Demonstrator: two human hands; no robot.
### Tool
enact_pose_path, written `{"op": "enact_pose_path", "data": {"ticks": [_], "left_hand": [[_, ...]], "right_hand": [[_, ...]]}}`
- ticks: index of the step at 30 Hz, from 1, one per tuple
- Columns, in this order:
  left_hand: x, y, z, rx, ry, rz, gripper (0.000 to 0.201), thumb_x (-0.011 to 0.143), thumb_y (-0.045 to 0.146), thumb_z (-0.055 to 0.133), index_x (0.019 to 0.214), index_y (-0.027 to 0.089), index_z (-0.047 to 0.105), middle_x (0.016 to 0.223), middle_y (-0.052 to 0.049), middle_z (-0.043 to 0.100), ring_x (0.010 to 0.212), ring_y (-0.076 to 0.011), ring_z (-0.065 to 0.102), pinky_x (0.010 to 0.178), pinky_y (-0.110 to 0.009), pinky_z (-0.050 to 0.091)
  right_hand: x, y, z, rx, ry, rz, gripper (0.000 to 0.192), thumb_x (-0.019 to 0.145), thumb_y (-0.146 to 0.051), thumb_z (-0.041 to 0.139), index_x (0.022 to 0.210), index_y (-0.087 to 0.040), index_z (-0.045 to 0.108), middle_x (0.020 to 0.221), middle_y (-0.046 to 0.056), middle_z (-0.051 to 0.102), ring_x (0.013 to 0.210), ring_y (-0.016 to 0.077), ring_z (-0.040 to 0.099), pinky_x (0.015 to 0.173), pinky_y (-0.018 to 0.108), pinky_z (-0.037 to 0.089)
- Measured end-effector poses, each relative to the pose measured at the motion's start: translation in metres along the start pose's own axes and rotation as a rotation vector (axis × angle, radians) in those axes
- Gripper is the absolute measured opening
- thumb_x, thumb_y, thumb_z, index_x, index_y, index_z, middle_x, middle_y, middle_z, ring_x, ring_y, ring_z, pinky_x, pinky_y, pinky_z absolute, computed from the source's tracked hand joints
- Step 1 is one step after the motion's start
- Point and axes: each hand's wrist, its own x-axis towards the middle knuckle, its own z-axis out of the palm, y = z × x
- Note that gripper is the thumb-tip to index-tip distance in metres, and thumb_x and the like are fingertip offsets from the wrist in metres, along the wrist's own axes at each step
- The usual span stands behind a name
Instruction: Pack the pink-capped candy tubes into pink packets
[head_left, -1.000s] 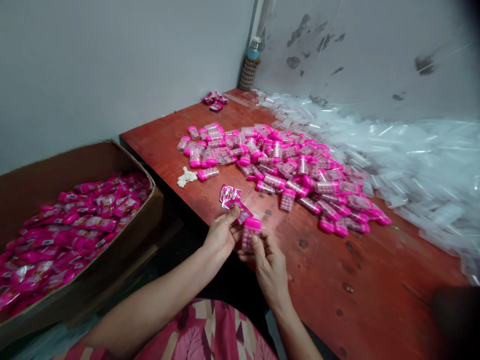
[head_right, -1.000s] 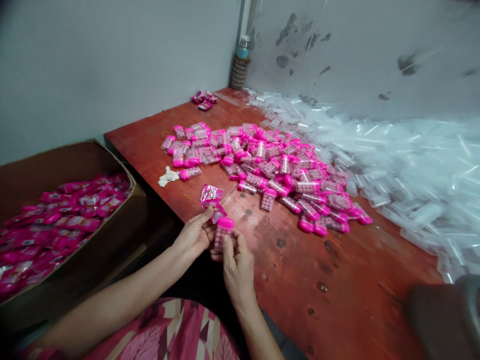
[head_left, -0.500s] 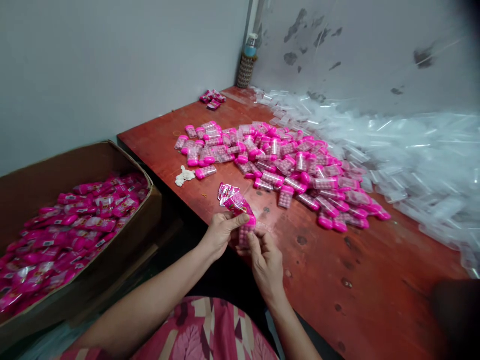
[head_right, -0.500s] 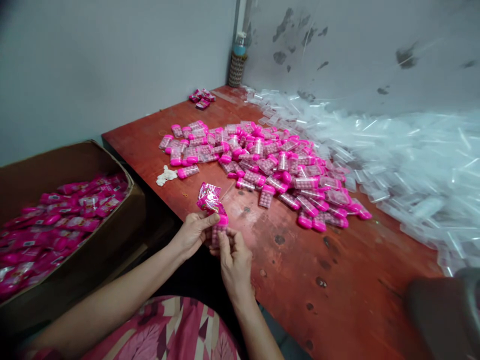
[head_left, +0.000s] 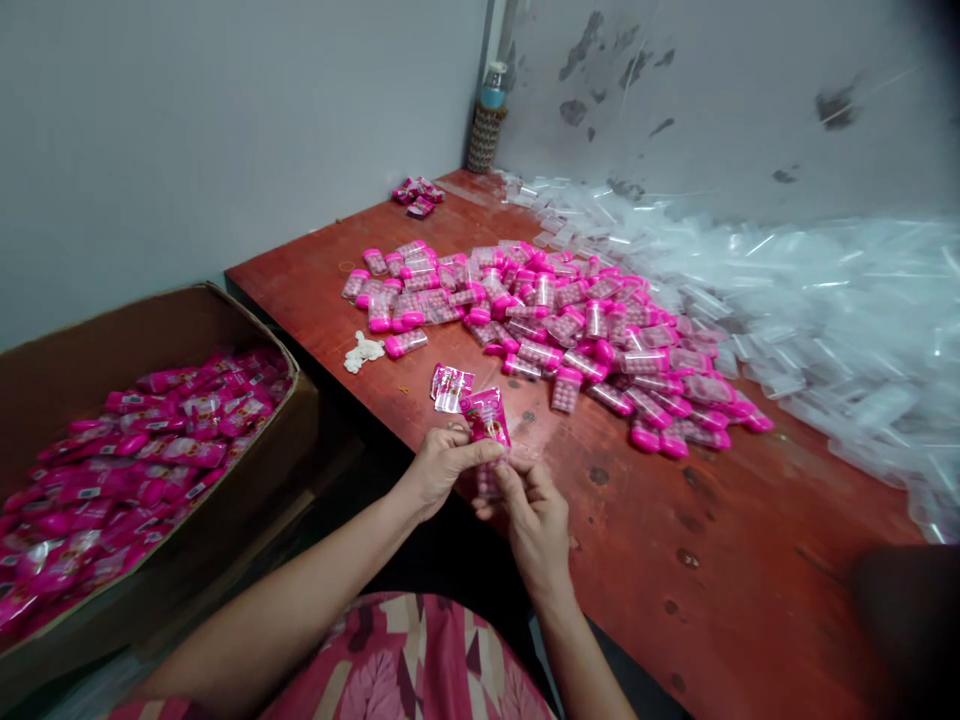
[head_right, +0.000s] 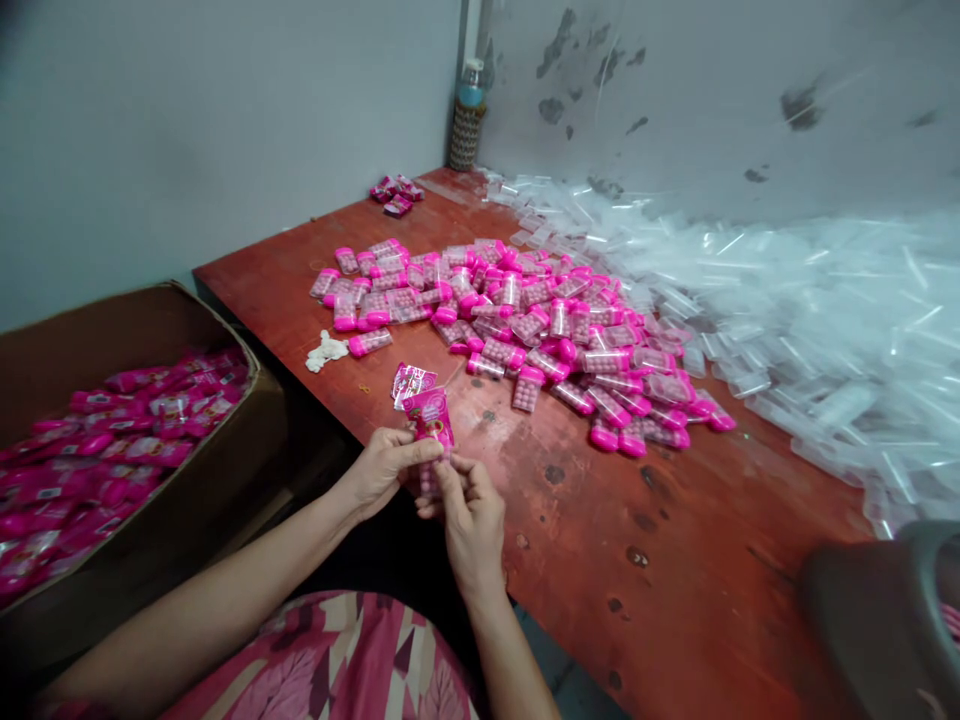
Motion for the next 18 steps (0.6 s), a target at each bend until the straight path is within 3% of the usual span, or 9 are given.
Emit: {"op": "enact_pose_path", "data": {"ticks": [4,8,11,18], "left_hand": [[-0.003,-0.004,0.003,-0.069,-0.043,-0.015,0.027,0.063,0.033,0.068,0.054,0.009,0.061,0.042,-0.001,0.052,0.034,-0.0099,0.046,0.036,-0.023,0.036],[-0.003,-0.003,0.001,-0.121,0.082,-0.01,0.022,0.059,0.028,0.071,0.059,0.007,0.064,0.053,-0.003,0.057,0.046,-0.0092,0.051,0.046,-0.022,0.041],[-0.006,-0.005,0.001,-0.147,0.1,-0.005,0.021,0.061,0.028,0.071,0.061,0.007,0.065,0.057,-0.004,0.058,0.05,-0.0086,0.051,0.05,-0.021,0.041],[-0.016,-0.004,0.006,-0.083,0.103,0.041,0.022,0.062,0.029,0.07,0.064,0.008,0.064,0.057,-0.003,0.057,0.049,-0.0075,0.048,0.048,-0.019,0.037]], "right_hand": [[0.0,0.003,0.001,0.175,-0.025,0.074,0.018,0.078,-0.034,0.057,0.083,-0.017,0.053,0.06,-0.003,0.061,0.042,0.009,0.056,0.038,0.018,0.046],[-0.007,0.003,0.001,0.147,-0.027,0.07,0.027,0.075,-0.031,0.061,0.098,-0.017,0.054,0.077,0.001,0.066,0.062,0.013,0.064,0.057,0.025,0.054],[-0.012,0.007,0.0,0.182,-0.034,0.095,0.028,0.074,-0.028,0.063,0.099,-0.017,0.055,0.08,0.002,0.067,0.068,0.0141,0.065,0.065,0.028,0.054],[-0.015,0.011,0.004,0.228,0.021,0.097,0.021,0.071,-0.025,0.066,0.089,-0.016,0.058,0.075,0.002,0.067,0.063,0.0144,0.064,0.06,0.028,0.055]]}}
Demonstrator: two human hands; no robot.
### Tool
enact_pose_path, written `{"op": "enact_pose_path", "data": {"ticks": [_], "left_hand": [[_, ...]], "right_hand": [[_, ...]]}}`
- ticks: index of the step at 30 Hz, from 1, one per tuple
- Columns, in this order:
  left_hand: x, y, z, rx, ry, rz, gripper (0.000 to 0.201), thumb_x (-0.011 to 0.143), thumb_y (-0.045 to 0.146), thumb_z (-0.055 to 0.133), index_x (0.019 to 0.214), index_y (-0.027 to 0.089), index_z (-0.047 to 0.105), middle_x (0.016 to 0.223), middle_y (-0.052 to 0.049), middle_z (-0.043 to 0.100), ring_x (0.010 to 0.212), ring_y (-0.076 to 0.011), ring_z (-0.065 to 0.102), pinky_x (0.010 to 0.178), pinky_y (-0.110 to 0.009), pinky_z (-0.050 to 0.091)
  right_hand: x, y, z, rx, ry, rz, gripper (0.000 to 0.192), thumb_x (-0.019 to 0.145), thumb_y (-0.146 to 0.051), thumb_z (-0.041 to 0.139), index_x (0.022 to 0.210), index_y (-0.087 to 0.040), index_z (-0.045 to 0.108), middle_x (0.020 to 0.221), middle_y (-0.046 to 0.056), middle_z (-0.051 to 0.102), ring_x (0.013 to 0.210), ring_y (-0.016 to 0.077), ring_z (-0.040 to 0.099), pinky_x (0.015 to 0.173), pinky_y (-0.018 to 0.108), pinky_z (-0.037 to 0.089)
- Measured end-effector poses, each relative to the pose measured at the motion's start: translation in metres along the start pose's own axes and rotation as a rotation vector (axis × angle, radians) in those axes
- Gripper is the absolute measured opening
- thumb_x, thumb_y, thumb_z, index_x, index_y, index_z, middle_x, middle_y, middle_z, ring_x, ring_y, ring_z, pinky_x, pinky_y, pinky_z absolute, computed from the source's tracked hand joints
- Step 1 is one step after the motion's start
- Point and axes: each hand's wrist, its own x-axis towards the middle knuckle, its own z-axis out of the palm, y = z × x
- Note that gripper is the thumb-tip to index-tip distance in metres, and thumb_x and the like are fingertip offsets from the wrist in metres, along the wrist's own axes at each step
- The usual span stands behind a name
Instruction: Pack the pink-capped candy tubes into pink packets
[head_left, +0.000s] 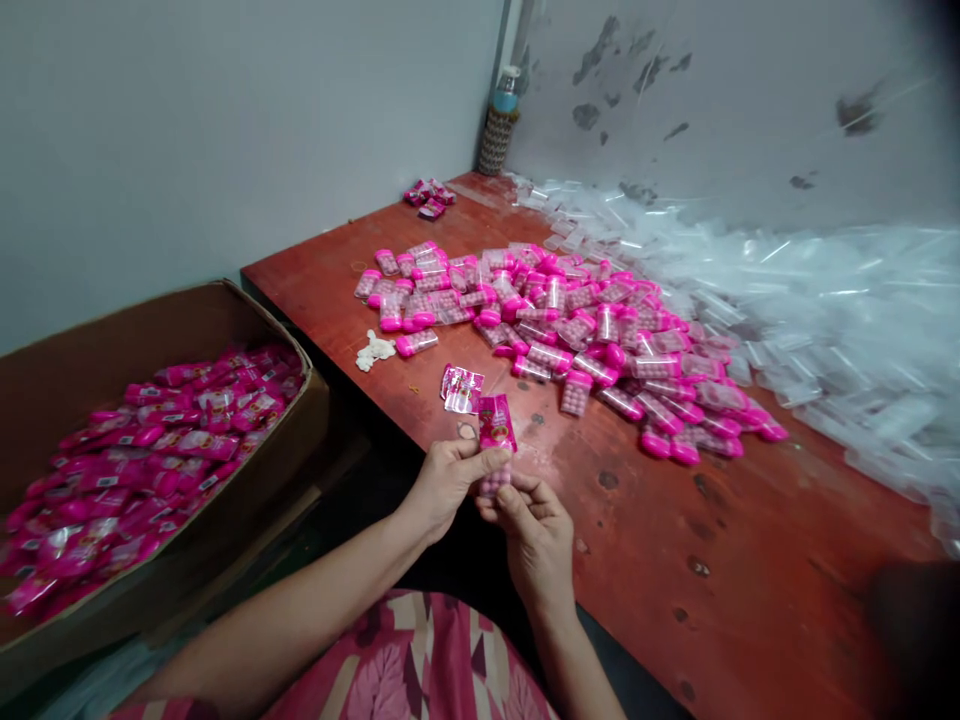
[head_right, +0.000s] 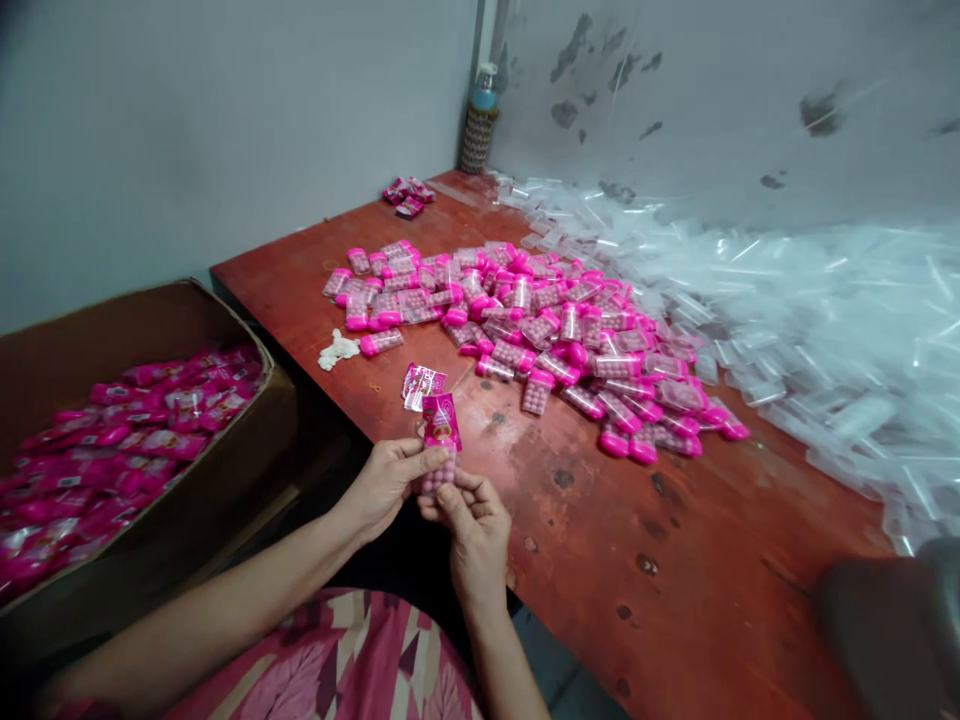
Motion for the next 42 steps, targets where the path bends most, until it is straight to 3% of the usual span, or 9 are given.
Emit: {"op": "enact_pose_path", "data": {"ticks": [4,10,14,17,21,24,31,37,42], "left_hand": [[0.0,0.006,-0.001,-0.08,0.023,-0.002,0.024,0.061,0.032,0.07,0.06,0.009,0.062,0.053,-0.003,0.057,0.047,-0.0081,0.048,0.048,-0.021,0.037],[-0.006,-0.001,-0.004,-0.162,-0.143,-0.161,0.023,0.062,0.029,0.07,0.061,0.008,0.061,0.051,0.001,0.05,0.043,-0.0052,0.041,0.044,-0.02,0.035],[-0.014,0.002,-0.009,-0.17,-0.183,-0.135,0.021,0.065,0.027,0.068,0.06,0.007,0.061,0.054,-0.002,0.053,0.047,-0.0068,0.046,0.049,-0.022,0.039],[-0.024,0.025,-0.024,-0.162,-0.035,0.056,0.018,0.064,0.028,0.069,0.068,0.011,0.065,0.068,-0.006,0.063,0.059,-0.0135,0.057,0.059,-0.027,0.045],[-0.028,0.067,-0.059,-0.219,0.353,0.59,0.04,0.068,0.055,0.055,0.088,0.022,0.065,0.099,-0.006,0.065,0.096,-0.022,0.057,0.084,-0.035,0.044],[-0.009,0.072,-0.073,0.049,0.427,0.668,0.041,0.069,0.053,0.055,0.094,0.022,0.065,0.108,-0.007,0.062,0.106,-0.0245,0.052,0.094,-0.04,0.036],[0.062,0.022,-0.051,0.968,0.212,0.642,0.034,0.065,0.02,0.067,0.098,0.026,0.063,0.124,-0.005,0.051,0.128,-0.0239,0.025,0.104,-0.044,0.0],[0.068,0.015,-0.053,0.964,0.191,0.687,0.022,0.069,0.015,0.061,0.086,0.029,0.066,0.116,-0.003,0.057,0.127,-0.0228,0.026,0.104,-0.047,0.0],[0.053,0.013,-0.043,0.926,0.119,0.74,0.021,0.072,0.015,0.059,0.085,0.029,0.068,0.114,-0.003,0.059,0.126,-0.0221,0.03,0.106,-0.045,0.004]], "right_hand": [[-0.007,-0.006,0.005,-0.143,0.002,-0.063,0.022,0.071,-0.026,0.066,0.089,-0.017,0.059,0.075,0.002,0.067,0.064,0.0151,0.064,0.061,0.029,0.055],[-0.001,-0.002,0.006,0.091,0.015,-0.015,0.019,0.067,-0.025,0.069,0.078,-0.017,0.056,0.059,-0.002,0.064,0.049,0.0138,0.062,0.049,0.026,0.053],[0.007,-0.003,0.013,0.012,0.0,-0.021,0.016,0.067,-0.024,0.068,0.07,-0.017,0.054,0.054,-0.003,0.062,0.044,0.0101,0.058,0.045,0.02,0.049],[0.011,-0.01,0.021,-0.043,-0.112,-0.018,0.017,0.067,-0.024,0.068,0.073,-0.016,0.054,0.061,-0.001,0.064,0.049,0.0108,0.06,0.047,0.021,0.049],[0.017,-0.018,0.022,-0.091,-0.153,-0.023,0.021,0.071,-0.03,0.064,0.083,-0.017,0.053,0.069,0.001,0.065,0.055,0.0132,0.062,0.049,0.023,0.05],[0.021,-0.017,0.015,-0.135,-0.102,-0.022,0.021,0.073,-0.034,0.062,0.083,-0.017,0.053,0.068,0.001,0.064,0.054,0.0122,0.061,0.048,0.022,0.05],[0.021,-0.015,0.006,-0.252,-0.123,-0.027,0.02,0.076,-0.035,0.059,0.081,-0.017,0.055,0.066,0.0,0.062,0.054,0.0115,0.06,0.05,0.021,0.048],[0.032,-0.018,0.001,-0.349,-0.129,-0.071,0.016,0.078,-0.033,0.056,0.079,-0.017,0.056,0.067,0.0,0.06,0.058,0.0116,0.059,0.054,0.022,0.047],[0.062,-0.02,0.012,-0.26,-0.008,-0.212,0.032,0.071,-0.03,0.063,0.099,-0.021,0.051,0.097,0.004,0.061,0.085,0.0157,0.059,0.072,0.029,0.048]]}}
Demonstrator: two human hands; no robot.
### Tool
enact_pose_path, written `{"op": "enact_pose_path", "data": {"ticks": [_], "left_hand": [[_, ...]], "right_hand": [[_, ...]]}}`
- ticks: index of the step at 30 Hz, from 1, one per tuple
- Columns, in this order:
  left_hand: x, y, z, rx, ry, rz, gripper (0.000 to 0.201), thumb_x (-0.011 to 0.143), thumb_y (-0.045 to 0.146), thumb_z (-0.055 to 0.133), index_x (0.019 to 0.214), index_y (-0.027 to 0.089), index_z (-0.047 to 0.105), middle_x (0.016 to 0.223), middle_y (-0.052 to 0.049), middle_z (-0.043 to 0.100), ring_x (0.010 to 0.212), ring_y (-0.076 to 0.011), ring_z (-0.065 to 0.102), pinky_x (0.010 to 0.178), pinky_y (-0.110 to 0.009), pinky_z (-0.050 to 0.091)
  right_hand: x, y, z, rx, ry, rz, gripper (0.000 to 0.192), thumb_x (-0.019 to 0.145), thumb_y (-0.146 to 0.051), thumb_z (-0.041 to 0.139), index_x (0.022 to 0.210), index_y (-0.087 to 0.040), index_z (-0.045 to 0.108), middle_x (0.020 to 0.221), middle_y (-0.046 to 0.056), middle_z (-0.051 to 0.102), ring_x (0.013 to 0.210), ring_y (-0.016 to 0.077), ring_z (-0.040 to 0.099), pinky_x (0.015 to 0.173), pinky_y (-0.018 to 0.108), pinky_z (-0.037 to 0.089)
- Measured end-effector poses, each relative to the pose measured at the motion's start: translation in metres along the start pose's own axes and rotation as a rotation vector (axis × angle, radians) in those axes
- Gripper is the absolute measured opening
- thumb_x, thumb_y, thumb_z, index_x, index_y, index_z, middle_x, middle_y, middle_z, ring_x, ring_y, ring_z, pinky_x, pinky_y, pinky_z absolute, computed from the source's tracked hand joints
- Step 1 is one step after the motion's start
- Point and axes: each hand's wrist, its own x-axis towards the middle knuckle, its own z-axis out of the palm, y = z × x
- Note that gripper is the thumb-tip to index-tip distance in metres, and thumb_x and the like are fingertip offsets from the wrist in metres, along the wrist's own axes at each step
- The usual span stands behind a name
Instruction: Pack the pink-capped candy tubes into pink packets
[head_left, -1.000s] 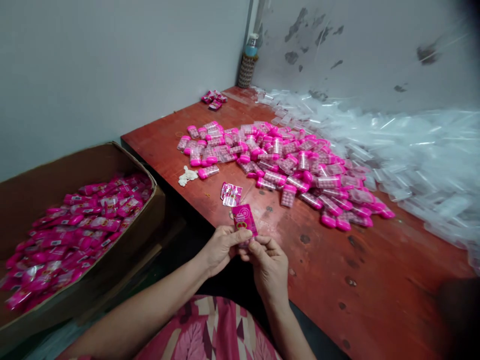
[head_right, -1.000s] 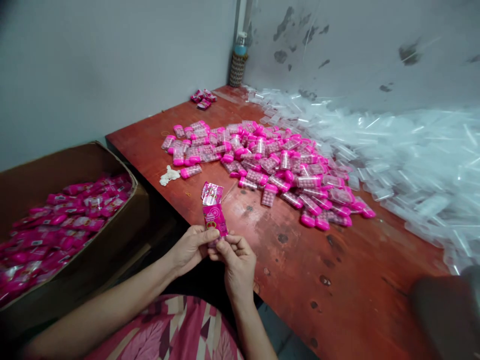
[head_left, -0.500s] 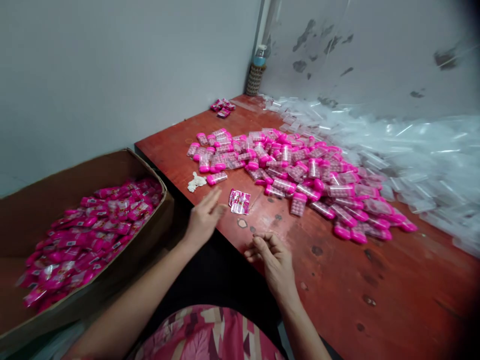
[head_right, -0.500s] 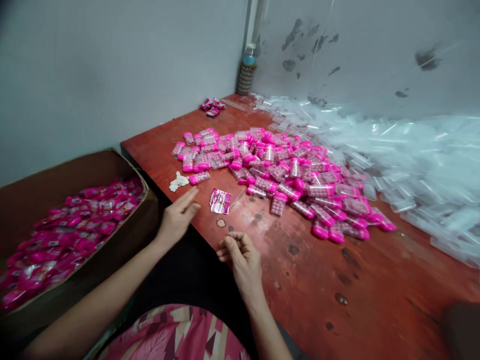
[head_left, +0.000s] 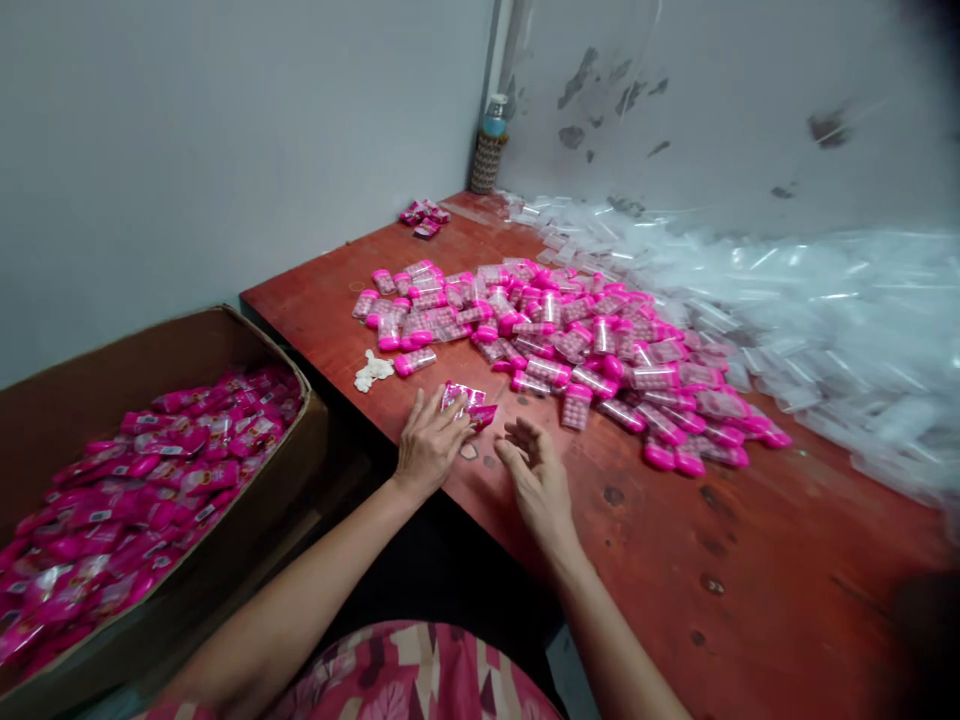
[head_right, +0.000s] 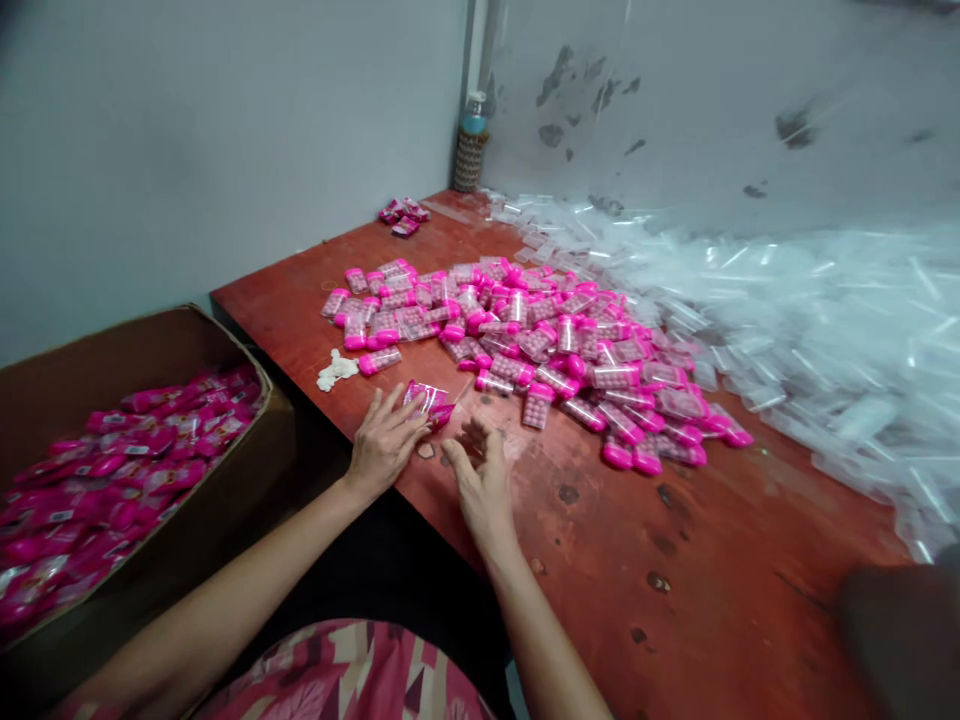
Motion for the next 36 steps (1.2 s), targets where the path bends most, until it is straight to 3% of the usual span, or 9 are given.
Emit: {"op": "enact_pose_path", "data": {"ticks": [4,11,14,20,25,29,31,34,36], "left_hand": [[-0.015,0.017,0.003,-0.132,-0.032,-0.041,0.029,0.071,0.023,0.062,0.099,0.027,0.064,0.116,-0.004,0.058,0.12,-0.0233,0.039,0.104,-0.043,0.019],[-0.022,0.023,0.002,-0.713,-0.318,-0.648,0.031,0.072,0.038,0.059,0.088,0.012,0.067,0.086,-0.008,0.066,0.082,-0.02,0.061,0.077,-0.035,0.05],[-0.022,0.023,0.006,-0.733,-0.315,-0.716,0.024,0.067,0.033,0.066,0.076,0.012,0.068,0.08,-0.006,0.065,0.073,-0.0146,0.061,0.069,-0.027,0.051],[-0.025,0.026,0.014,-0.727,-0.177,-0.824,0.023,0.059,0.031,0.072,0.064,0.01,0.067,0.064,-0.004,0.062,0.056,-0.0097,0.058,0.056,-0.02,0.051],[-0.024,0.03,0.011,-0.833,-0.048,-0.935,0.021,0.056,0.026,0.074,0.063,0.008,0.065,0.061,-0.004,0.062,0.053,-0.0094,0.058,0.051,-0.019,0.051],[-0.022,0.028,0.009,-0.978,0.036,-0.992,0.018,0.06,0.022,0.073,0.062,0.008,0.062,0.058,-0.004,0.062,0.05,-0.0089,0.057,0.047,-0.018,0.05],[-0.02,0.026,0.01,-1.075,0.095,-1.016,0.017,0.062,0.021,0.072,0.064,0.008,0.061,0.059,-0.004,0.062,0.05,-0.0092,0.058,0.048,-0.019,0.051],[-0.017,0.027,0.013,-1.202,0.199,-1.041,0.015,0.064,0.018,0.07,0.066,0.01,0.058,0.059,-0.003,0.063,0.052,-0.0111,0.06,0.053,-0.022,0.052],[-0.015,0.03,0.015,-1.251,0.23,-1.042,0.013,0.066,0.017,0.069,0.069,0.011,0.057,0.061,-0.003,0.063,0.056,-0.0128,0.062,0.056,-0.023,0.052]], "right_hand": [[0.016,-0.004,0.002,0.188,-0.062,0.044,0.032,0.069,-0.027,0.064,0.097,-0.021,0.049,0.082,0.0,0.065,0.071,0.0138,0.061,0.068,0.028,0.048],[0.015,-0.003,-0.016,0.111,-0.273,0.115,0.037,0.065,-0.026,0.067,0.097,-0.02,0.05,0.075,-0.001,0.065,0.064,0.0135,0.06,0.06,0.025,0.046],[0.02,-0.009,-0.03,-0.197,-0.269,0.051,0.029,0.068,-0.035,0.063,0.09,-0.018,0.054,0.07,0.001,0.064,0.061,0.0153,0.059,0.056,0.026,0.044],[0.05,-0.03,-0.052,-1.329,0.362,-0.194,0.046,0.077,-0.05,0.048,0.097,-0.01,0.054,0.09,0.017,0.061,0.08,0.028,0.059,0.062,0.034,0.042],[0.074,-0.027,-0.06,-1.592,0.27,-0.054,0.032,0.08,-0.034,0.046,0.089,-0.005,0.057,0.083,0.022,0.062,0.077,0.0325,0.061,0.06,0.036,0.043],[0.058,-0.024,-0.069,-1.465,0.162,-0.109,0.022,0.082,-0.027,0.042,0.083,-0.011,0.057,0.079,0.016,0.064,0.074,0.0266,0.062,0.062,0.034,0.044],[0.032,-0.022,-0.066,-1.095,0.058,-0.11,0.024,0.082,-0.036,0.043,0.079,-0.015,0.055,0.066,0.008,0.062,0.062,0.0215,0.061,0.056,0.03,0.045],[-0.017,-0.015,-0.046,-0.404,-0.19,0.124,0.029,0.084,-0.046,0.037,0.082,-0.019,0.049,0.065,0.002,0.06,0.045,0.0137,0.056,0.041,0.024,0.044],[-0.043,-0.01,-0.028,-0.2,-0.251,0.234,0.029,0.083,-0.048,0.04,0.084,-0.02,0.047,0.065,0.001,0.06,0.039,0.0106,0.053,0.034,0.02,0.041]]}}
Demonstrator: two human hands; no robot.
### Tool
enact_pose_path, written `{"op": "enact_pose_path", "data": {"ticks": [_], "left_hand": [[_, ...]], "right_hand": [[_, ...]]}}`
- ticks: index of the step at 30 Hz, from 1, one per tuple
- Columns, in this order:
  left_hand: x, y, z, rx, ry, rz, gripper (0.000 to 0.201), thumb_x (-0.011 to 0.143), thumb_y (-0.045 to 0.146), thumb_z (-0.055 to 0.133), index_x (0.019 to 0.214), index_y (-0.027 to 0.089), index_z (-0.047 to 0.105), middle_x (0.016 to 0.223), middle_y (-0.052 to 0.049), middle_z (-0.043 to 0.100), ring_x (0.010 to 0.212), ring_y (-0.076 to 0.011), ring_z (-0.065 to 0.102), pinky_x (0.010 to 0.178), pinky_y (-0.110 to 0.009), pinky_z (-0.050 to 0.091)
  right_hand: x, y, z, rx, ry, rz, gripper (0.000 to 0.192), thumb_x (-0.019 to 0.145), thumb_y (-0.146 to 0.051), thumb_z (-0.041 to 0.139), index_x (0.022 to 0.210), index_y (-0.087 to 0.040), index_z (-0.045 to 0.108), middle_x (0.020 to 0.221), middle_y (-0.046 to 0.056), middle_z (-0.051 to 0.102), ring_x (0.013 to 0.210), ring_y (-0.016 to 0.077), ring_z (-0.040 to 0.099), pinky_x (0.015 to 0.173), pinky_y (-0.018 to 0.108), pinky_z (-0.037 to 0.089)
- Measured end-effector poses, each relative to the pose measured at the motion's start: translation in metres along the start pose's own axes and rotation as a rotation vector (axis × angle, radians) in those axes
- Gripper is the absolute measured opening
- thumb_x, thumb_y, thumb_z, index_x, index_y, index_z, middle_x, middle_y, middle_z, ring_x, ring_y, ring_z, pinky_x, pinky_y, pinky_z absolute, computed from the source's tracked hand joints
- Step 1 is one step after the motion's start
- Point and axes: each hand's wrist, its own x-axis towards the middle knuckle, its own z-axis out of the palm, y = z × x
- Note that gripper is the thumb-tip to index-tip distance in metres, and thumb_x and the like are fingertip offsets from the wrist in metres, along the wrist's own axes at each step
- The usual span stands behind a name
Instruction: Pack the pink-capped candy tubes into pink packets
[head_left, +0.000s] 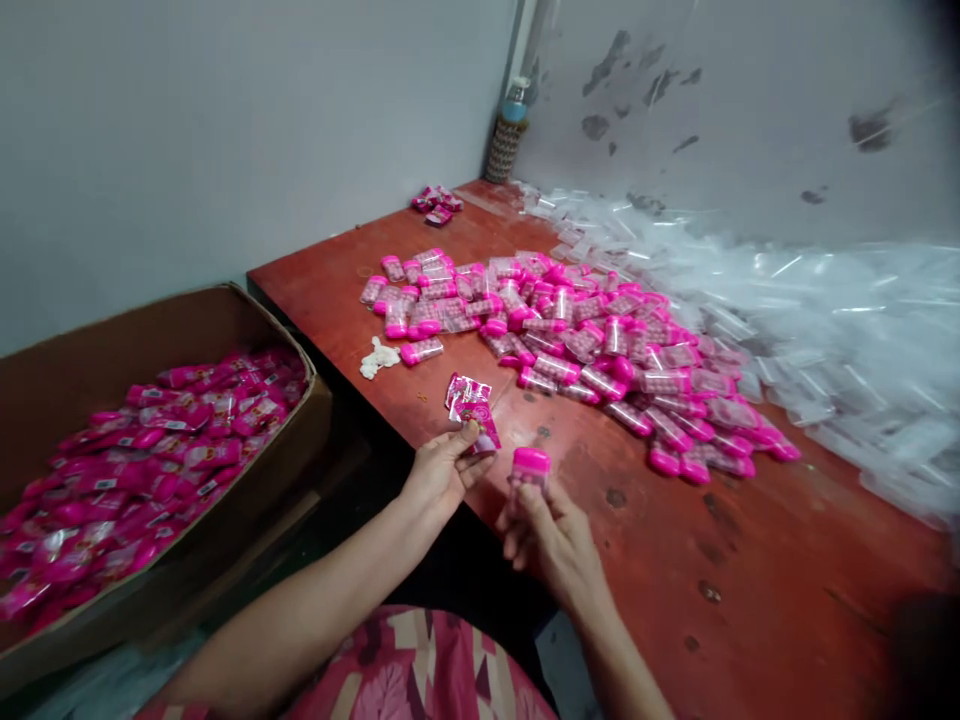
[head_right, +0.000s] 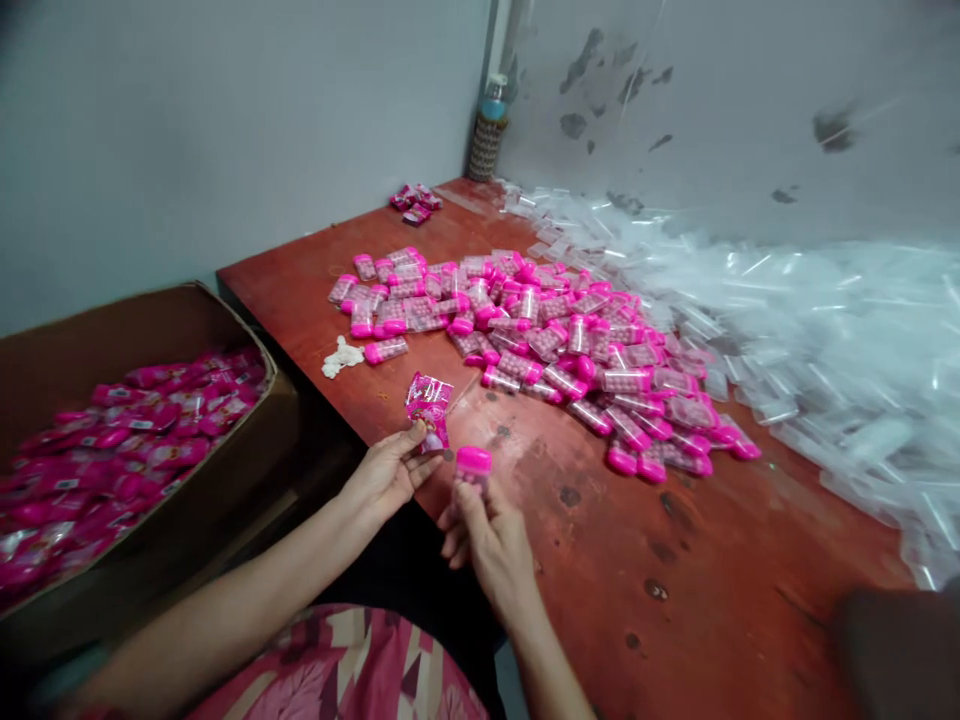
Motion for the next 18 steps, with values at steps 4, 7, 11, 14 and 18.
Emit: {"op": "enact_pose_path", "data": {"ticks": [4,7,11,14,18], "left_hand": [[-0.005,-0.005,0.007,-0.039,-0.048,0.001,0.017,0.065,0.019,0.069,0.07,0.011,0.056,0.062,-0.003,0.062,0.054,-0.0116,0.06,0.052,-0.02,0.05],[-0.012,-0.008,0.01,0.0,-0.126,0.016,0.023,0.062,0.025,0.072,0.066,0.011,0.053,0.055,-0.001,0.058,0.044,-0.0095,0.054,0.043,-0.019,0.044],[-0.018,-0.009,0.01,0.11,-0.187,0.063,0.029,0.059,0.031,0.072,0.065,0.011,0.052,0.051,0.0,0.055,0.041,-0.0095,0.052,0.038,-0.019,0.039],[-0.02,-0.005,0.01,0.172,-0.197,0.082,0.029,0.058,0.03,0.073,0.065,0.01,0.054,0.051,0.0,0.056,0.041,-0.009,0.051,0.039,-0.019,0.038],[-0.022,0.001,0.009,0.289,-0.269,0.064,0.03,0.058,0.033,0.073,0.065,0.009,0.056,0.052,-0.002,0.057,0.04,-0.0095,0.051,0.04,-0.021,0.04]], "right_hand": [[-0.009,0.004,0.031,0.103,0.007,0.019,0.029,0.081,-0.047,0.045,0.083,-0.019,0.045,0.056,-0.003,0.057,0.035,0.0081,0.051,0.03,0.016,0.038],[-0.004,0.002,0.034,0.136,0.045,-0.009,0.029,0.081,-0.047,0.045,0.087,-0.018,0.046,0.056,-0.004,0.057,0.035,0.0075,0.051,0.03,0.015,0.039],[-0.002,0.002,0.032,0.178,0.03,-0.034,0.029,0.082,-0.046,0.045,0.088,-0.018,0.047,0.056,-0.004,0.057,0.035,0.0072,0.051,0.03,0.014,0.038],[-0.001,0.006,0.029,0.222,-0.048,-0.031,0.028,0.082,-0.045,0.045,0.087,-0.018,0.046,0.056,-0.003,0.058,0.035,0.0071,0.051,0.03,0.014,0.038],[0.002,0.01,0.026,0.21,-0.089,-0.028,0.027,0.082,-0.045,0.045,0.082,-0.018,0.046,0.057,-0.002,0.059,0.036,0.0075,0.052,0.031,0.014,0.039]]}}
